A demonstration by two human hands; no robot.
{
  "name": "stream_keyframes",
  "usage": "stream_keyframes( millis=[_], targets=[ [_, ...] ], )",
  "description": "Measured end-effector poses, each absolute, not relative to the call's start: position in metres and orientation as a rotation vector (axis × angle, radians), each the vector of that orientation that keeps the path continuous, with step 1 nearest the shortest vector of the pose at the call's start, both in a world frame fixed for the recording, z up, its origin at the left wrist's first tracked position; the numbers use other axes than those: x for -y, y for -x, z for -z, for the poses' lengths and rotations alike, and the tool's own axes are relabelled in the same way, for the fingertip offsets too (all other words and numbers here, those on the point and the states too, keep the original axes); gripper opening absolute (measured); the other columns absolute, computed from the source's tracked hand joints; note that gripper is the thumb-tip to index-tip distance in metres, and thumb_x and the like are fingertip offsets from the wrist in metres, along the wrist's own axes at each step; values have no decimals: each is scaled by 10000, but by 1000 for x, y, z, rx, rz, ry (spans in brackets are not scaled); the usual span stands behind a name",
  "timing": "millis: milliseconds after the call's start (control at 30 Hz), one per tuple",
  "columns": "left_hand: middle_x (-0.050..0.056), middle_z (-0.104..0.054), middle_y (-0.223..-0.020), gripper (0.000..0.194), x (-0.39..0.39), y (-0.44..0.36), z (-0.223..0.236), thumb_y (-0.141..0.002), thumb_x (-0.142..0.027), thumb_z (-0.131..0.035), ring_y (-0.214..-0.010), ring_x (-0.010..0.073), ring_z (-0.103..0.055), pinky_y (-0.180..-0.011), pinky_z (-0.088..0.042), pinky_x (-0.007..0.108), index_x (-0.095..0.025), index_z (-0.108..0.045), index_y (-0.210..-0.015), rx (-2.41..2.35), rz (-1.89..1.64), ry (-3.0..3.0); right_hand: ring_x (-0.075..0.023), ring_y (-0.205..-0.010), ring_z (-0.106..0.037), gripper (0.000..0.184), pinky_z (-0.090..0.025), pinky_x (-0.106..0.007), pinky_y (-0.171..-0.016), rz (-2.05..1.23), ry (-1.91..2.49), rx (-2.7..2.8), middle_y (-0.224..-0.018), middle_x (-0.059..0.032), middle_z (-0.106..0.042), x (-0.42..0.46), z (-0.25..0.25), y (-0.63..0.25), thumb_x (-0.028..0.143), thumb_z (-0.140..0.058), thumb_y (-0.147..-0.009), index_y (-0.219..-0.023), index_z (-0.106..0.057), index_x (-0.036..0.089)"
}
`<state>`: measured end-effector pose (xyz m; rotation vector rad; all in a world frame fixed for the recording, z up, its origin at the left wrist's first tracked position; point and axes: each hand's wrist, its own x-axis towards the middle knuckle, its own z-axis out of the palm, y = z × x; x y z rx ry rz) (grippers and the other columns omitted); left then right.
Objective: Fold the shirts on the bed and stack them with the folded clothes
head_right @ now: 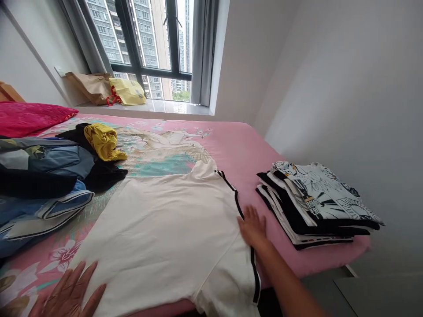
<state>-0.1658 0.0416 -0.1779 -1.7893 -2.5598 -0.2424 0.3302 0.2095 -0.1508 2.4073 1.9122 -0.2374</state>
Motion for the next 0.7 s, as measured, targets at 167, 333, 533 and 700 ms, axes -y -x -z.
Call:
stream_keyframes(
  millis=[167, 333, 533, 700],
  targets=[
    [-11, -264, -1517, 659, -43, 160, 170, -782, -503, -352, -1420, 184, -110, -1139, -30, 422, -273, -386, -1398, 2534, 158, 1786, -241, -1410, -91, 582, -91, -564, -1100, 47, -2513, -1885, -1532, -98, -154, -196, 114, -343, 369, -234, -938, -1454, -226, 99],
    [18, -239, -1525, 624, -40, 152, 158, -856, -491, -280, -1418, 189, -100, -1129, 10, 437, -232, -350, -1420, 2471, -6, 1764, -201, -1419, -1, 573, 7, -529, -1113, 245, -2136, -2504, -1549, -3, -90, -177, 108, -229, 478, -247, -931, -1461, -218, 261],
    [31, -215, -1533, 660, -32, 151, 150, -849, -537, -329, -1415, 223, -118, -1122, -20, 460, -236, -315, -1436, 2431, -100, 1856, -224, -1417, -38, 654, 19, -519, -1111, 254, -2174, -2285, -1545, -42, -117, -150, 152, -250, 541, -282, -900, -1470, -199, 229],
    [42, -216, -1533, 647, -31, 152, 140, -854, -531, -355, -1413, 236, -128, -1115, -53, 491, -242, -321, -1432, 2474, -108, 1856, -266, -1406, -98, 670, -128, -601, -1068, 144, -2395, -1911, -1539, -75, -140, -123, 162, -357, 554, -200, -908, -1474, -176, 196]
  ],
)
